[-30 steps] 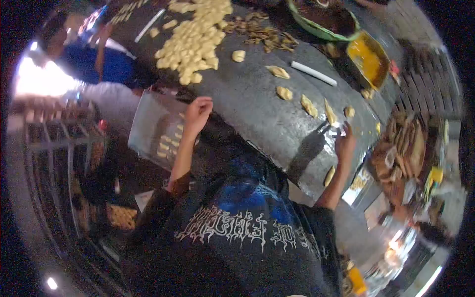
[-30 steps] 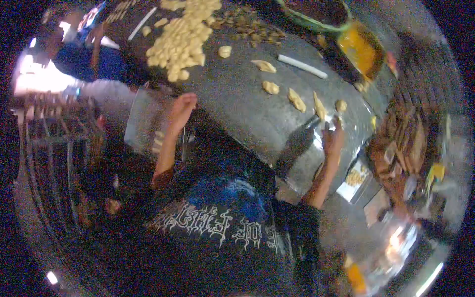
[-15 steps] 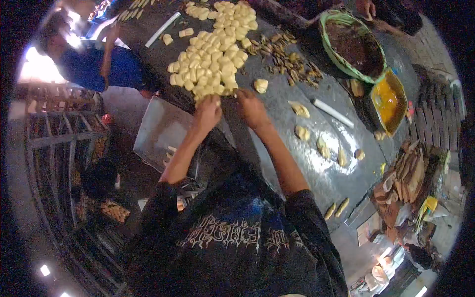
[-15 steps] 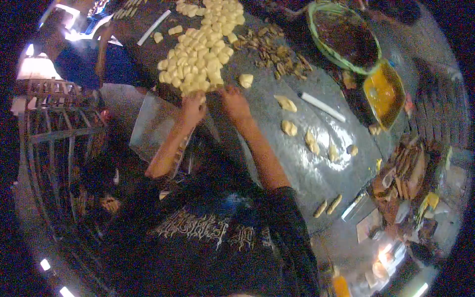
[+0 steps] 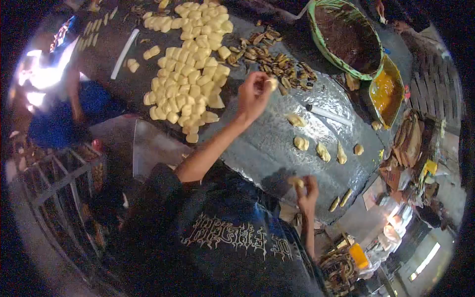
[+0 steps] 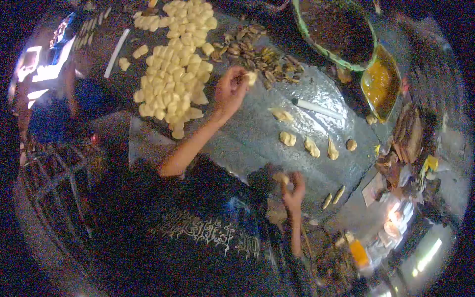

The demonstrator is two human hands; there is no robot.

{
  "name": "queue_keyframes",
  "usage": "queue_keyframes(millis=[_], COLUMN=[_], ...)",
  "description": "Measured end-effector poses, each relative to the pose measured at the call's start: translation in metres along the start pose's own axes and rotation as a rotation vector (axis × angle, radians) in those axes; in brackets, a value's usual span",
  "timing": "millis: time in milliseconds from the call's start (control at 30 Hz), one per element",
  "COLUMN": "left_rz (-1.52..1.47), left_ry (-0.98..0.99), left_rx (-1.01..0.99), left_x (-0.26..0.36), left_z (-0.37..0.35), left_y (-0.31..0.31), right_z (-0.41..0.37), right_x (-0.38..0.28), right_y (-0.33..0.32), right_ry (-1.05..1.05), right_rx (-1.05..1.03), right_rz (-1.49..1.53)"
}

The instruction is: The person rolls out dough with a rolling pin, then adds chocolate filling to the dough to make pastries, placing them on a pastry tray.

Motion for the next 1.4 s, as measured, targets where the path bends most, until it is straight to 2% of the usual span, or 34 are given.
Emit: queue_keyframes(millis=[67, 167, 200, 233, 300, 400, 467, 533, 633, 667, 767, 800, 900, 1033, 1067, 1167, 1200, 1267, 1300, 1333, 1400], left_rz=[0.016, 0.178, 0.219, 0.213, 0.202, 0.618, 0.601, 0.507, 0.208, -0.128, -0.023, -0.074, 0.164, 0.174, 0.238, 0.209, 0.354, 0.39, 0.386, 0.378, 0.402], left_ry=[-0.081, 0.013, 0.037, 0.032, 0.028, 0.219, 0.294, 0.297, 0.165, 0.009, 0.167, 0.09, 0.299, 0.338, 0.346, 0.324, 0.412, 0.692, 0.8, 0.908, 1.054], left_rx=[-0.025, -0.065, -0.066, -0.179, -0.401, -0.16, -0.027, 0.035, -0.382, -0.433, -0.296, -0.195, -0.185, -0.152, -0.183, -0.184, -0.032, 0.023, -0.018, -0.063, -0.173], left_x=[-0.031, -0.031, -0.019, -0.026, -0.059, -0.049, -0.023, 0.013, 0.068, 0.084, 0.116, 0.119, 0.127, 0.136, 0.142, 0.146, 0.147, 0.166, 0.182, 0.197, 0.216], left_z=[0.011, 0.006, -0.003, -0.01, -0.024, -0.054, -0.075, -0.101, -0.161, -0.186, -0.231, -0.24, -0.263, -0.302, -0.305, -0.311, -0.315, -0.315, -0.318, -0.322, -0.328], left_y=[0.002, 0.021, 0.028, 0.039, 0.056, 0.057, 0.055, 0.054, 0.069, 0.081, 0.09, 0.092, 0.093, 0.11, 0.11, 0.117, 0.122, 0.133, 0.141, 0.148, 0.164], right_z=[-0.026, -0.034, -0.031, -0.026, -0.003, 0.014, 0.019, 0.019, 0.016, 0.007, -0.025, -0.036, -0.062, -0.078, -0.077, -0.075, -0.076, -0.068, -0.069, -0.078, -0.069], right_x=[-0.021, -0.008, -0.004, -0.001, -0.033, -0.065, -0.074, -0.074, -0.086, -0.098, -0.129, -0.138, -0.149, -0.128, -0.115, -0.094, -0.097, -0.084, -0.086, -0.095, -0.043], right_y=[-0.027, -0.049, -0.047, -0.043, -0.023, -0.017, -0.023, -0.033, -0.04, -0.042, -0.042, -0.047, -0.08, -0.099, -0.108, -0.125, -0.124, -0.115, -0.11, -0.104, -0.087], right_ry=[-0.066, 0.172, 0.119, 0.106, 0.072, 0.04, -0.002, -0.083, -0.21, -0.259, -0.454, -0.49, -0.589, -0.574, -0.544, -0.519, -0.506, -0.366, -0.3, -0.317, -0.154], right_rx=[0.243, 0.264, 0.327, 0.334, 0.345, 0.247, 0.166, 0.17, 0.137, 0.094, -0.046, -0.084, -0.042, -0.079, -0.042, -0.035, 0.011, -0.038, -0.064, -0.133, -0.041], right_rz=[0.125, 0.305, 0.362, 0.422, 0.54, 0.581, 0.702, 0.676, 0.569, 0.534, 0.497, 0.497, 0.349, 0.286, 0.183, 0.344, 0.495, 0.717, 0.825, 0.875, 0.604])
Point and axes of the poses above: each hand's wrist, its own z-axis towards the middle knuckle, its own y-axis out of the palm, x = y × z, the point moved 3 cm from there along z, towards the middle knuckle, and after that the axes turned 5 degrees about z, right-handed, at the moved point
